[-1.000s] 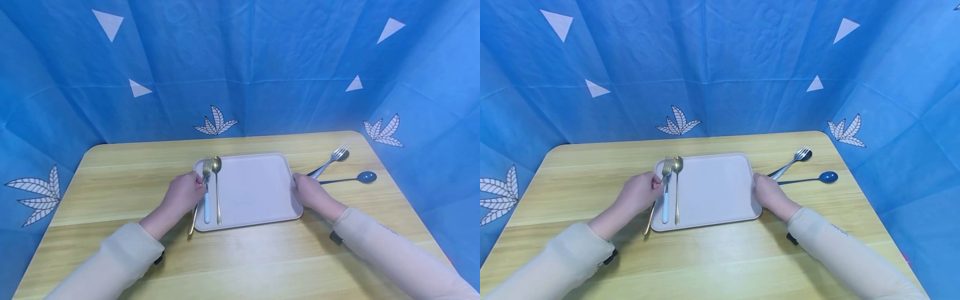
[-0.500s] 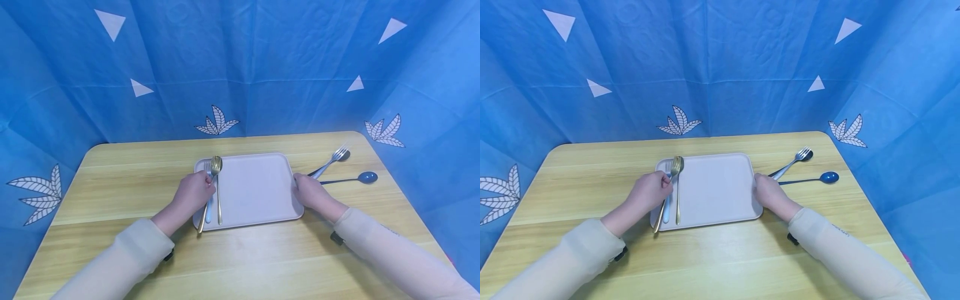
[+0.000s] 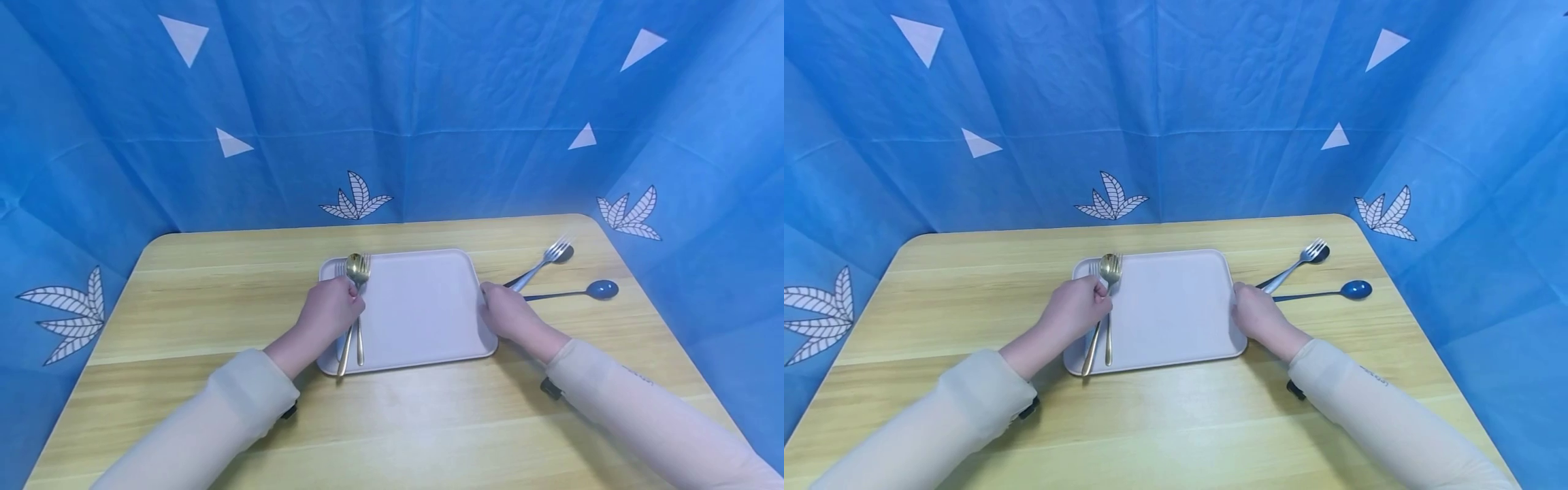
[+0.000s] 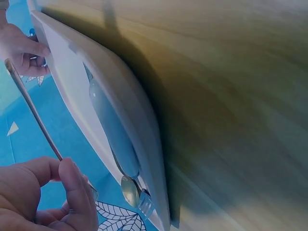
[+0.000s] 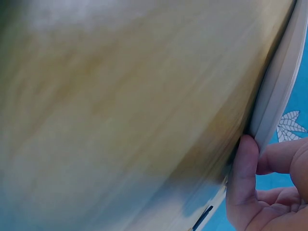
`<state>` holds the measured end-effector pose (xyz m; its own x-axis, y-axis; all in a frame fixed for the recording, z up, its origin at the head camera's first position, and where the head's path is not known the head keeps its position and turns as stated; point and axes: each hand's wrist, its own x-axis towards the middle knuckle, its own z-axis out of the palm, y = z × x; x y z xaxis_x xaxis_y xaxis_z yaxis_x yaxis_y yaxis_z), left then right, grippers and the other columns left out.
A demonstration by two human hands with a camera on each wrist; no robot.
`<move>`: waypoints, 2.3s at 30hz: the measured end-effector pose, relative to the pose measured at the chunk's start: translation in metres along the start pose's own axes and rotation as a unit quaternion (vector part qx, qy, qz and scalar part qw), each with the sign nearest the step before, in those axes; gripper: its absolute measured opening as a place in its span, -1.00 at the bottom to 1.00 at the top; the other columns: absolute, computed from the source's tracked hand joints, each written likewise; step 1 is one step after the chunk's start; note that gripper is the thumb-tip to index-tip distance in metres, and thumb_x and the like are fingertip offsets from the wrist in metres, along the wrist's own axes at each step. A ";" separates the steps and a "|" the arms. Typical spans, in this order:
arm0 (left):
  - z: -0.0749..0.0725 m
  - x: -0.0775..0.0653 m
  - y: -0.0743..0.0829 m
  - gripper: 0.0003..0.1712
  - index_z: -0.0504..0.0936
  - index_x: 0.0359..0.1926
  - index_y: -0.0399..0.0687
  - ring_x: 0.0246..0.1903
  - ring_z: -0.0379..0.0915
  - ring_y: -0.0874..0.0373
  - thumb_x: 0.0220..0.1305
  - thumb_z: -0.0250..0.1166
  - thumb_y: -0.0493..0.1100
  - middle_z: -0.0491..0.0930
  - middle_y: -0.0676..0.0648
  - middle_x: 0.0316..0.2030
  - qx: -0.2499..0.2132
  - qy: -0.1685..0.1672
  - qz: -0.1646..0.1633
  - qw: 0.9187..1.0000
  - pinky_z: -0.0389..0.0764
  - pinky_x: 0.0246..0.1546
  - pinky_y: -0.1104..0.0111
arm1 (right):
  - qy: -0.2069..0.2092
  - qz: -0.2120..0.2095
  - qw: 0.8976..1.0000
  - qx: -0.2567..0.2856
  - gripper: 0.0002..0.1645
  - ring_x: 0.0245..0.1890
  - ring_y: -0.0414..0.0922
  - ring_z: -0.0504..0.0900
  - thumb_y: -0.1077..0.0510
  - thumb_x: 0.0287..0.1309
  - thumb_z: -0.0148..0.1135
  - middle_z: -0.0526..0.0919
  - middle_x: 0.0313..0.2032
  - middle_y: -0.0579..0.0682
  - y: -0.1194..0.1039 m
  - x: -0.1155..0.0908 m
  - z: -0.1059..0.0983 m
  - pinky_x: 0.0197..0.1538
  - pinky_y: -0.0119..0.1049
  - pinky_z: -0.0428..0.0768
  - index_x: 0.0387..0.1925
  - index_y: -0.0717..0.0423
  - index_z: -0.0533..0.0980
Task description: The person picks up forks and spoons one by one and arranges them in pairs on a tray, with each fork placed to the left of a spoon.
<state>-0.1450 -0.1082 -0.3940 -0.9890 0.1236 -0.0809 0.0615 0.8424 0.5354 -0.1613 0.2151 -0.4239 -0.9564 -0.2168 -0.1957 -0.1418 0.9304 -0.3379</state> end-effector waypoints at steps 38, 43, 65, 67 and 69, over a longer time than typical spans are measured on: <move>0.028 0.011 0.031 -0.51 0.19 -0.78 0.03 -0.78 0.06 0.25 0.22 0.14 -0.33 0.09 0.12 -0.81 -0.063 -0.029 -0.018 0.997 0.20 -0.68 0.38 | 0.008 0.001 1.000 -0.005 -0.89 -0.40 0.06 0.60 0.29 0.32 0.05 0.57 -0.48 0.10 -0.001 -0.002 -0.001 -0.24 -0.02 0.61 -0.33 0.22 0.49; 0.031 0.013 0.034 -0.50 0.20 -0.79 0.02 -0.78 0.05 0.25 0.22 0.15 -0.33 0.10 0.12 -0.83 -0.044 -0.028 -0.011 0.999 0.20 -0.67 0.38 | 0.007 -0.006 1.000 -0.005 -0.90 -0.40 0.06 0.60 0.30 0.31 0.05 0.56 -0.48 0.10 -0.001 -0.002 -0.002 -0.25 -0.02 0.61 -0.33 0.23 0.49; 0.042 0.024 0.042 -0.53 0.29 -0.75 -0.02 -0.76 0.13 0.21 0.31 0.18 -0.26 0.16 0.10 -0.80 -0.035 -0.036 -0.026 0.998 0.28 -0.67 0.35 | 0.004 0.003 1.000 0.006 -0.89 -0.36 0.06 0.62 0.29 0.33 0.06 0.60 -0.43 0.12 0.000 -0.001 -0.001 -0.21 -0.02 0.62 -0.26 0.26 0.51; 0.043 0.025 0.042 -0.53 0.30 -0.74 -0.03 -0.76 0.12 0.21 0.31 0.17 -0.27 0.16 0.09 -0.80 -0.036 -0.039 -0.030 0.998 0.27 -0.67 0.35 | 0.003 0.001 1.000 0.006 -0.88 -0.35 0.07 0.62 0.29 0.33 0.06 0.60 -0.42 0.13 -0.001 0.000 -0.001 -0.22 -0.02 0.62 -0.25 0.28 0.51; 0.044 0.026 0.042 -0.54 0.31 -0.73 -0.03 -0.75 0.12 0.21 0.31 0.18 -0.28 0.16 0.09 -0.79 -0.034 -0.040 -0.031 0.998 0.27 -0.66 0.35 | 0.003 0.001 1.000 0.004 -0.88 -0.35 0.07 0.62 0.29 0.33 0.06 0.60 -0.41 0.14 -0.001 0.000 -0.001 -0.22 -0.01 0.62 -0.23 0.29 0.51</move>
<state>-0.1625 -0.0464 -0.4109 -0.9767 0.1153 -0.1812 -0.0123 0.8123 0.5831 -0.1616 0.2147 -0.4229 -0.9583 -0.2131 -0.1904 -0.1377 0.9283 -0.3455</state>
